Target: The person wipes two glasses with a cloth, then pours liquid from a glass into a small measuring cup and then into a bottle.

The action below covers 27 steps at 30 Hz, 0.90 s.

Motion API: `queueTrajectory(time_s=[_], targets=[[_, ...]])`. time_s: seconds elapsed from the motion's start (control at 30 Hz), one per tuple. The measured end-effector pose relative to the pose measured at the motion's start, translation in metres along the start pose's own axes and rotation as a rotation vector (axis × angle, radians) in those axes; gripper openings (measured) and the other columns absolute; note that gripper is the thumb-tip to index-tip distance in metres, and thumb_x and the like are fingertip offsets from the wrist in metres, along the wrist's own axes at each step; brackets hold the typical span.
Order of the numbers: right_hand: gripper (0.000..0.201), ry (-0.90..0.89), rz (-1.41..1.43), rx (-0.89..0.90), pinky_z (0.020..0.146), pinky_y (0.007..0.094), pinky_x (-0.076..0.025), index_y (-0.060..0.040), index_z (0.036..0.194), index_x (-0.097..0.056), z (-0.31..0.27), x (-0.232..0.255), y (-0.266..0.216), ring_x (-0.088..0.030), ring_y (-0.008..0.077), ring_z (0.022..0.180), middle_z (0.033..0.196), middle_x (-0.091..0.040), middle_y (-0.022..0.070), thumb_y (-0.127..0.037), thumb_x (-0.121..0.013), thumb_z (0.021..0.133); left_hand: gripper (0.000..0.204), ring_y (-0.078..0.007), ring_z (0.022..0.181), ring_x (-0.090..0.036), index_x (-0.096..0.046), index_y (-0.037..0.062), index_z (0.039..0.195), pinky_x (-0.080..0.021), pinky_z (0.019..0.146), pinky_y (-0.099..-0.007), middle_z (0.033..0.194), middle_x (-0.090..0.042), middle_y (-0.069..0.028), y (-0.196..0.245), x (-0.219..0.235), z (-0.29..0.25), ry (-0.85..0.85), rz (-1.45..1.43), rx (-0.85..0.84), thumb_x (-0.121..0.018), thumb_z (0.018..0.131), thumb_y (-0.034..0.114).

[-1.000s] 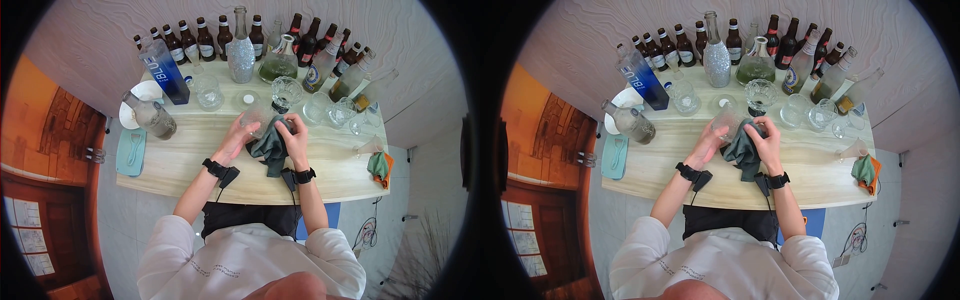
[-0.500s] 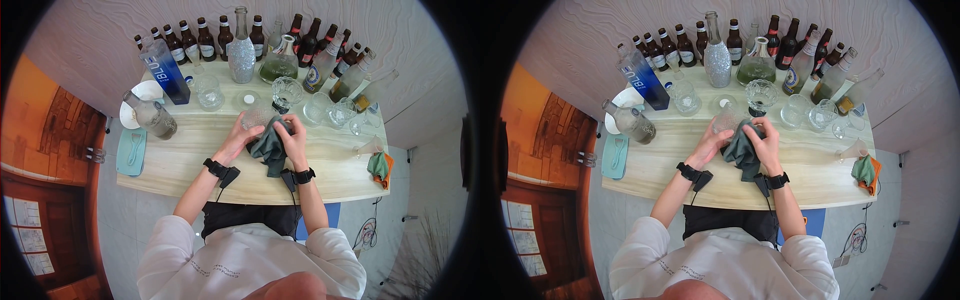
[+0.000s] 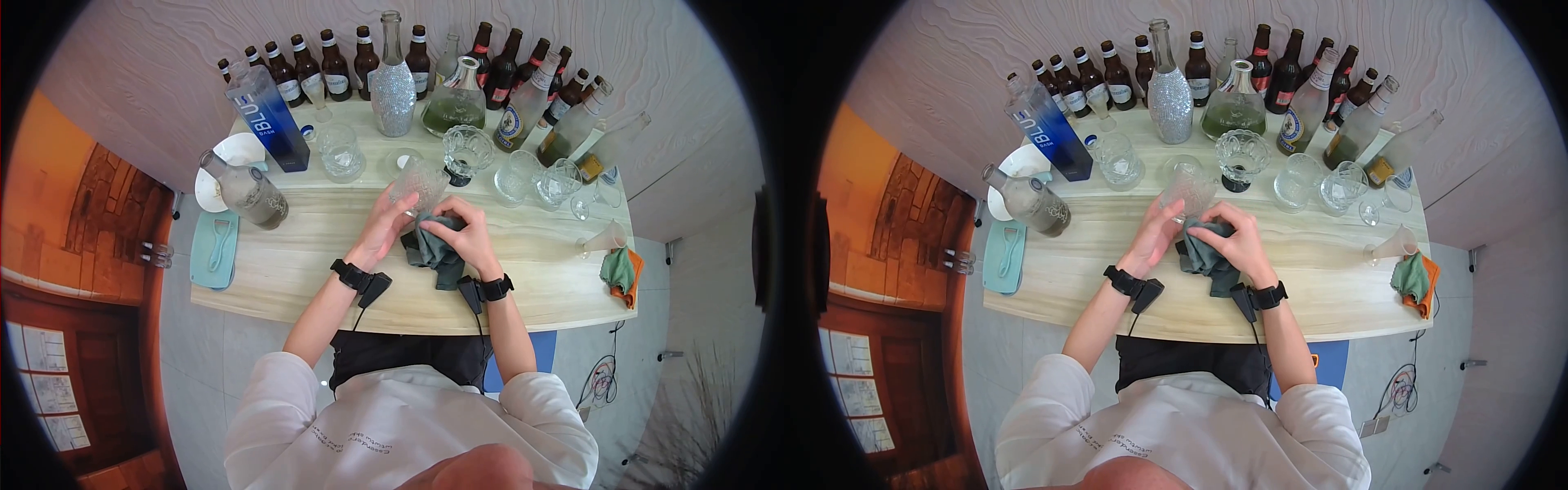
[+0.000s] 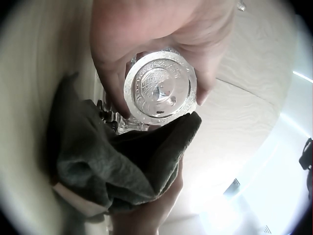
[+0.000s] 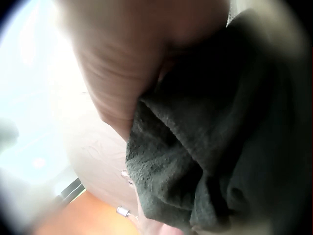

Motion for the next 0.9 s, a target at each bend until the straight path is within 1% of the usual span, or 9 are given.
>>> queueTrajectory(time_s=[0.07,0.27,0.37,0.4,0.5,0.63,0.73,0.87,0.9], targets=[[0.027,-0.024,-0.017,0.019,0.066,0.0293,-0.045,-0.0003,0.09,-0.069,0.0,-0.001,-0.003,-0.057,0.0142,0.073,0.082,-0.065,0.004,-0.016,-0.089,0.081,0.073,-0.0181,0.129,-0.057,-0.04,0.0069,0.152,-0.048,0.106,-0.0387,0.139,-0.058,-0.0072,0.0,-0.002,-0.001,0.018,-0.003,-0.016,-0.078,0.094,0.029],[0.022,0.07,-0.09,-0.048,0.063,0.0278,-0.045,-0.0025,0.092,-0.069,-0.001,0.004,-0.002,-0.056,0.0092,0.069,0.074,-0.063,0.0018,-0.013,-0.087,0.084,0.073,-0.0182,0.129,-0.057,-0.038,0.0078,0.15,-0.049,0.105,-0.0381,0.14,-0.058,-0.008,0.0,-0.006,-0.002,-0.006,0.044,0.016,-0.08,0.092,0.023],[0.02,0.198,0.145,-0.112,0.062,0.0241,-0.044,-0.0025,0.1,-0.067,-0.001,0.004,0.008,-0.057,0.0045,0.071,0.073,-0.063,-0.0004,-0.01,-0.082,0.09,0.071,-0.0187,0.13,-0.057,-0.04,0.008,0.15,-0.049,0.106,-0.039,0.141,-0.057,-0.0082,-0.001,-0.006,-0.003,-0.024,0.051,0.047,-0.079,0.093,0.022],[0.019,0.227,0.228,-0.135,0.064,0.0207,-0.044,-0.0017,0.106,-0.064,-0.001,0.006,0.009,-0.058,0.0021,0.076,0.078,-0.065,-0.0022,-0.008,-0.078,0.094,0.072,-0.0195,0.131,-0.056,-0.039,0.0083,0.153,-0.049,0.106,-0.0403,0.143,-0.056,-0.0084,-0.003,-0.006,-0.003,-0.033,0.079,0.041,-0.077,0.094,0.024],[0.018,0.352,0.343,-0.098,0.065,0.0197,-0.044,-0.0022,0.107,-0.064,0.002,0.008,0.013,-0.059,0.0019,0.076,0.08,-0.065,-0.0042,-0.006,-0.076,0.094,0.072,-0.0206,0.132,-0.056,-0.039,0.0079,0.155,-0.048,0.108,-0.0419,0.144,-0.056,-0.0088,-0.002,-0.008,-0.003,-0.06,0.095,0.043,-0.074,0.096,0.031],[0.019,0.267,0.276,-0.095,0.065,0.0202,-0.043,-0.0026,0.102,-0.067,0.0,0.009,0.018,-0.057,0.001,0.074,0.082,-0.065,-0.0045,-0.007,-0.081,0.091,0.072,-0.0221,0.133,-0.056,-0.041,0.0054,0.154,-0.046,0.11,-0.0424,0.145,-0.057,-0.0097,-0.007,-0.004,-0.001,-0.071,0.038,0.017,-0.068,0.098,0.043],[0.021,0.05,0.157,-0.173,0.066,0.0238,-0.044,-0.0027,0.095,-0.07,-0.001,0.005,0.016,-0.056,0.0048,0.071,0.081,-0.066,-0.0018,-0.012,-0.086,0.085,0.071,-0.0233,0.133,-0.056,-0.043,0.0041,0.152,-0.043,0.112,-0.0423,0.146,-0.057,-0.01,-0.007,0.001,0.0,-0.094,-0.081,0.05,-0.064,0.099,0.046],[0.027,-0.067,0.043,-0.057,0.067,0.0302,-0.046,-0.0008,0.09,-0.071,-0.001,-0.001,0.005,-0.059,0.0145,0.073,0.081,-0.068,0.0047,-0.017,-0.089,0.08,0.07,-0.0232,0.134,-0.055,-0.045,0.0039,0.151,-0.042,0.114,-0.0416,0.147,-0.057,-0.0096,-0.006,0.006,0.001,-0.056,-0.077,0.065,-0.062,0.1,0.049],[0.026,-0.047,0.03,-0.03,0.066,0.0298,-0.046,-0.0013,0.09,-0.071,-0.001,-0.001,0.003,-0.058,0.0136,0.071,0.079,-0.067,0.0041,-0.016,-0.089,0.08,0.07,-0.023,0.134,-0.055,-0.045,0.0039,0.151,-0.042,0.114,-0.0414,0.147,-0.057,-0.0095,-0.006,0.006,0.001,-0.054,-0.07,0.071,-0.062,0.1,0.049]])
Point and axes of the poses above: each hand's wrist, its own z-axis towards the middle knuckle, its own x-axis out of the back of the hand, y = z × x, the point moved 2 cm from there along z, towards the middle knuckle
